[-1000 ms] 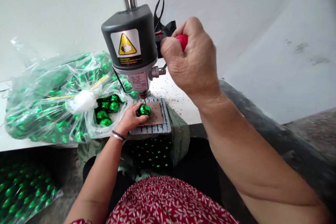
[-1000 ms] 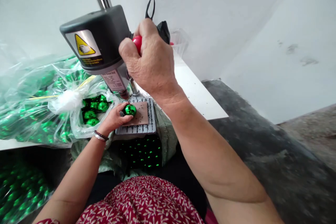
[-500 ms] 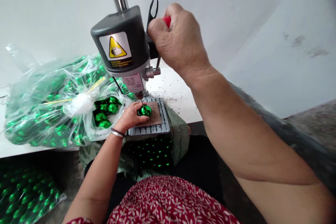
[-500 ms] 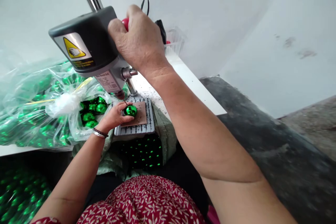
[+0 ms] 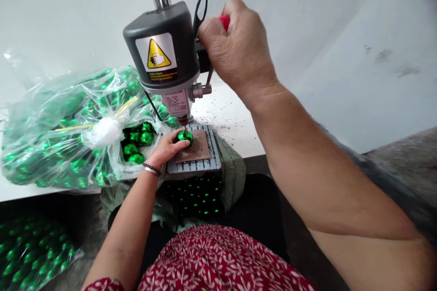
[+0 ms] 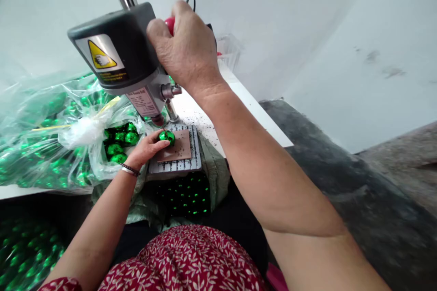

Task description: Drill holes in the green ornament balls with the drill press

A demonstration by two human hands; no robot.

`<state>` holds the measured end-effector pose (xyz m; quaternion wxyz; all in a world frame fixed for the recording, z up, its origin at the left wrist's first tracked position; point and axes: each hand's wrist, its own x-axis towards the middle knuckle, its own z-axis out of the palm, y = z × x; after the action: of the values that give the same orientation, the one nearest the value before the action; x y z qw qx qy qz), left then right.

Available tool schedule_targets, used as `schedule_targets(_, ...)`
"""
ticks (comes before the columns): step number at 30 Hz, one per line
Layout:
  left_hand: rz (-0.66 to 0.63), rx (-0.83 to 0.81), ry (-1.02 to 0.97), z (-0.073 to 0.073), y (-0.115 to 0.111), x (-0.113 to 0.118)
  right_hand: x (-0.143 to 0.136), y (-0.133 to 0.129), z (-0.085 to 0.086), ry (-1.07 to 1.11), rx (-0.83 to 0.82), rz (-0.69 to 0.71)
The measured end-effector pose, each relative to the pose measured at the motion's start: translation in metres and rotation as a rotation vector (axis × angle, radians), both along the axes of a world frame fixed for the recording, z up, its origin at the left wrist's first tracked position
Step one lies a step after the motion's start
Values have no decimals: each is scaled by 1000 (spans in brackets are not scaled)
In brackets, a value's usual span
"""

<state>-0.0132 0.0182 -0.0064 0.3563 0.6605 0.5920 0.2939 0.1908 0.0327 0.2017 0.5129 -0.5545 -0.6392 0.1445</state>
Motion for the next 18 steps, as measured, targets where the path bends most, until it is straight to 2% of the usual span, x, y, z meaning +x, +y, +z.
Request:
schedule_targets(6, -39, -58, -38, 11, -1, 3, 0, 0, 0, 8, -1, 6)
schedule_targets(18, 2, -51, 17, 10, -5, 4, -1, -2, 2, -15, 2, -12)
